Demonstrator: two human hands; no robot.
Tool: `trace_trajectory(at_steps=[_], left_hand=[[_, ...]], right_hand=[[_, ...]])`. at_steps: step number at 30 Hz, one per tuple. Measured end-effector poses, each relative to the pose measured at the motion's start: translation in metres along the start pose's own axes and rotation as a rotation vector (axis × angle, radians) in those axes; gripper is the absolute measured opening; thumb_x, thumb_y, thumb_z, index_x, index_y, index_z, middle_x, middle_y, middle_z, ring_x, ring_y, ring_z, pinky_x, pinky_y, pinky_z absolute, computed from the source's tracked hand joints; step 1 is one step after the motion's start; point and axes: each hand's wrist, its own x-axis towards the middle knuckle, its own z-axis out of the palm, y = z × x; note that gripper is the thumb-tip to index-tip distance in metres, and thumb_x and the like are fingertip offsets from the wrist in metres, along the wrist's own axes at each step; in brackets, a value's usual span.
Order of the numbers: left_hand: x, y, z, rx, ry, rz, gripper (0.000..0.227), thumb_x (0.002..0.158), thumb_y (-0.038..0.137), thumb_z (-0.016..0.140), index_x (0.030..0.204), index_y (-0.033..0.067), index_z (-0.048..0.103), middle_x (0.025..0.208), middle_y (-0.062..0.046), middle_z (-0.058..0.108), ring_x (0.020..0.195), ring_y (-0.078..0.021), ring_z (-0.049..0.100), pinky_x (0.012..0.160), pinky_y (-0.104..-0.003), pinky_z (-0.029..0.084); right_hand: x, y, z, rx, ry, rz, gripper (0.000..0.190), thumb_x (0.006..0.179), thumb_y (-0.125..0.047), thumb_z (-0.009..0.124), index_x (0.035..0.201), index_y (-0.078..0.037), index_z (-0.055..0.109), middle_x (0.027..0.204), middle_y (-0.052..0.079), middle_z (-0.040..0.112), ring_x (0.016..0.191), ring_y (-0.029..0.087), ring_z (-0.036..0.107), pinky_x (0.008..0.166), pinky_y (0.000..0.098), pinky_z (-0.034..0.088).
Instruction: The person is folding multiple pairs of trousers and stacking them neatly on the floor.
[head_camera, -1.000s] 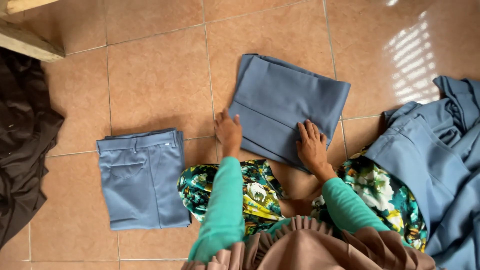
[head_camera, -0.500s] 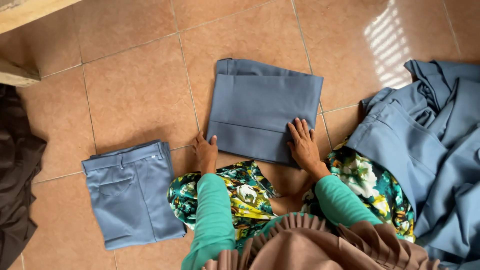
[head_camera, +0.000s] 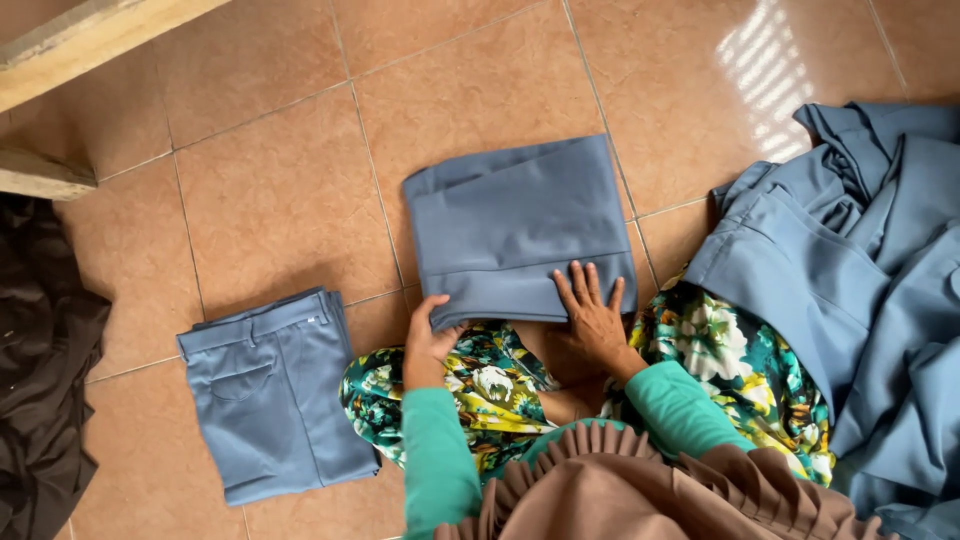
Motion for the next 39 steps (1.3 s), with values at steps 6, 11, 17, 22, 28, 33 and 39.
trace_trajectory(at_steps=[6, 11, 17, 22, 28, 33, 39], left_hand=[[-0.02, -0.012, -0.01, -0.675, -0.122, 0.205, 0.04, 0.071, 0.0, 0.07, 0.111, 0.0008, 0.069, 0.114, -0.025, 0.074, 0.099, -0.043, 0.073, 0.082, -0.054, 0.06], [-0.052, 0.037, 0.06, -0.452, -0.514, 0.395, 0.063, 0.088, 0.008, 0.065, 0.148, 0.0213, 0.053, 0.141, -0.015, 0.064, 0.12, -0.0371, 0.067, 0.107, -0.054, 0.056], [-0.108, 0.017, 0.158, 0.383, -0.78, 0.353, 0.067, 0.099, 0.05, 0.057, 0.154, 0.0113, 0.046, 0.137, -0.015, 0.064, 0.121, -0.0328, 0.067, 0.092, -0.041, 0.062], [-0.035, -0.078, 0.059, 0.881, -0.406, -0.073, 0.07, 0.099, 0.064, 0.053, 0.099, -0.0029, 0.073, 0.085, -0.026, 0.072, 0.067, -0.0306, 0.074, 0.059, -0.033, 0.06], [-0.042, -0.12, 0.041, 0.237, -0.115, -0.176, 0.093, 0.09, 0.062, 0.073, 0.138, -0.0142, 0.048, 0.126, -0.033, 0.059, 0.112, -0.0426, 0.065, 0.095, -0.05, 0.058], [-0.006, -0.135, 0.027, -0.342, -0.073, -0.081, 0.044, 0.09, 0.022, 0.084, 0.128, 0.0082, 0.066, 0.128, -0.011, 0.07, 0.117, -0.027, 0.067, 0.107, -0.041, 0.053], [-0.084, -0.102, 0.061, -0.193, 0.008, 0.195, 0.076, 0.082, 0.002, 0.087, 0.148, 0.0058, 0.048, 0.139, -0.018, 0.059, 0.122, -0.0348, 0.059, 0.105, -0.052, 0.049]], right_hand=[[0.005, -0.012, 0.007, 0.173, 0.049, -0.162, 0.108, 0.075, -0.017, 0.066, 0.168, -0.03, 0.011, 0.172, 0.006, 0.019, 0.158, 0.022, 0.017, 0.12, 0.0654, 0.014], [0.002, -0.036, 0.014, 1.466, -0.202, 0.028, 0.025, 0.092, -0.018, 0.066, 0.11, -0.008, 0.079, 0.102, 0.009, 0.074, 0.096, 0.023, 0.07, 0.085, 0.0426, 0.055], [-0.023, -0.047, -0.115, 2.074, -0.352, 0.712, 0.1, 0.085, -0.023, 0.077, 0.166, -0.014, 0.019, 0.171, 0.019, 0.014, 0.156, 0.04, 0.014, 0.123, 0.0635, 0.013], [-0.008, -0.019, -0.083, 2.088, -0.406, 0.839, 0.104, 0.091, -0.025, 0.073, 0.165, -0.006, 0.004, 0.17, 0.023, 0.005, 0.157, 0.039, 0.009, 0.125, 0.0632, 0.01], [-0.007, -0.014, -0.071, 2.159, -0.403, 0.788, 0.098, 0.095, -0.019, 0.068, 0.164, 0.001, 0.002, 0.169, 0.026, 0.008, 0.154, 0.042, 0.014, 0.121, 0.0634, 0.02], [-0.006, 0.002, -0.046, 2.167, -0.356, 0.766, 0.092, 0.094, -0.018, 0.068, 0.162, 0.003, 0.01, 0.164, 0.026, 0.027, 0.149, 0.042, 0.033, 0.116, 0.0626, 0.035], [0.049, 0.05, -0.052, 2.07, -0.209, 0.758, 0.102, 0.093, -0.042, 0.074, 0.163, 0.002, 0.014, 0.166, 0.028, 0.017, 0.153, 0.046, 0.021, 0.123, 0.0631, 0.024]])
